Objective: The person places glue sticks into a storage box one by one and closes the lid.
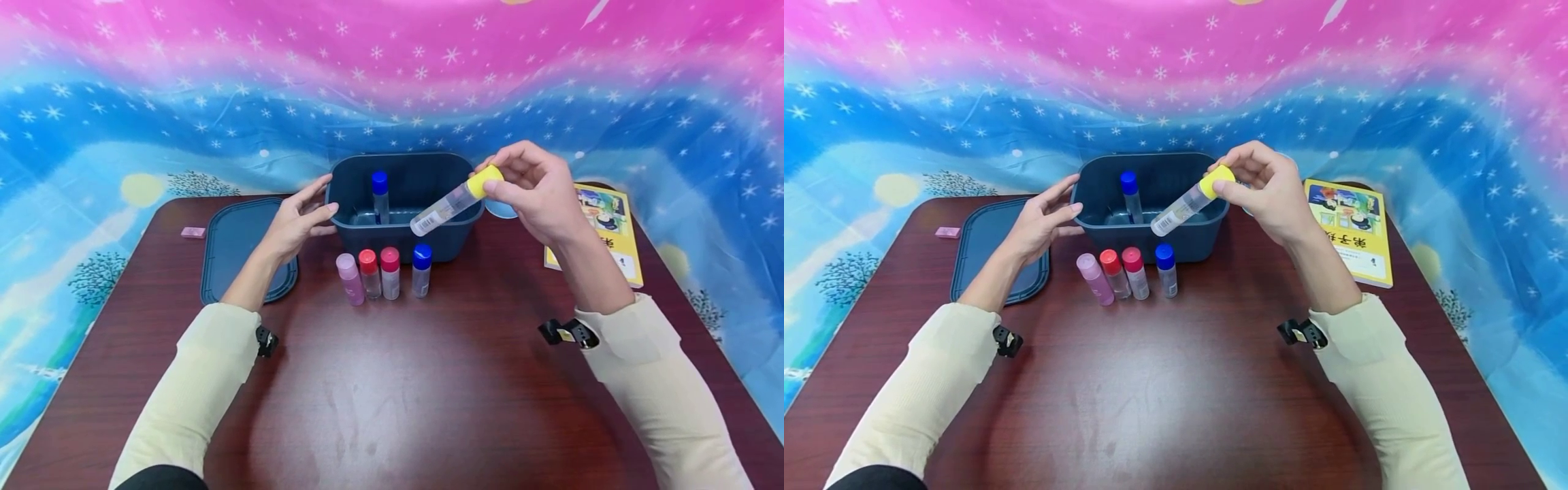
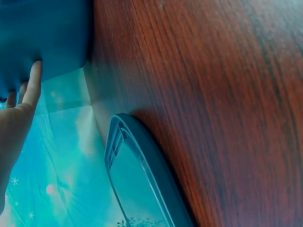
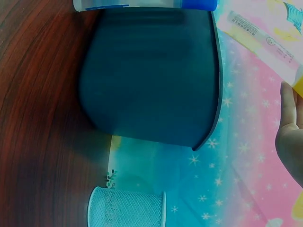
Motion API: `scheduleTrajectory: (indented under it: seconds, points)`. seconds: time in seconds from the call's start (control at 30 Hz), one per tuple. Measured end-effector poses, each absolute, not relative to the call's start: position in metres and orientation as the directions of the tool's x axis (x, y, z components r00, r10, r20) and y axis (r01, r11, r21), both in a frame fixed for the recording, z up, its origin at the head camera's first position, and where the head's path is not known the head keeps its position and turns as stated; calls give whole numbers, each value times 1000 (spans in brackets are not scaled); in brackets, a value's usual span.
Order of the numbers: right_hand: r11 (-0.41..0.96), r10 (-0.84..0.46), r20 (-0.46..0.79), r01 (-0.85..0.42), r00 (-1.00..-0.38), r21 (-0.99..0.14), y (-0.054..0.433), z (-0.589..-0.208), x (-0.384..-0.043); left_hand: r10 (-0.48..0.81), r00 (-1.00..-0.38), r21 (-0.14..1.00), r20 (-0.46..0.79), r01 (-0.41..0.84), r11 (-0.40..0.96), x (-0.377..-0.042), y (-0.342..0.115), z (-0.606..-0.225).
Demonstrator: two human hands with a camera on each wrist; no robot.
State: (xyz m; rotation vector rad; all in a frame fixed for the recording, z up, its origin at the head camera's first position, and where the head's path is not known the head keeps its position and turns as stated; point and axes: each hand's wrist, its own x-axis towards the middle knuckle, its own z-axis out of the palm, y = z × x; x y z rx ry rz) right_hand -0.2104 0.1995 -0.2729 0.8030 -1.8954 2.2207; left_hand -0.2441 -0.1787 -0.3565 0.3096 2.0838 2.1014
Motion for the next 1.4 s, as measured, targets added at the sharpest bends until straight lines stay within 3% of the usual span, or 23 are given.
scheduleTrajectory:
  seconds: [0.43, 1.1, 1.4]
  points:
    - [-232, -208, 461, -415, -863, -880, 189, -276, -221, 263, -964, 1000, 29, 27, -13, -244, -179, -357]
    - [-139, -162, 345, -325, -924, -935, 175, -290, -247, 266, -963, 999, 34, 30, -17, -244, -178, -357]
    - [-34, -150, 296, -295, -943, -955, 172, -294, -260, 267, -963, 999, 36, 31, -24, -245, -179, -357]
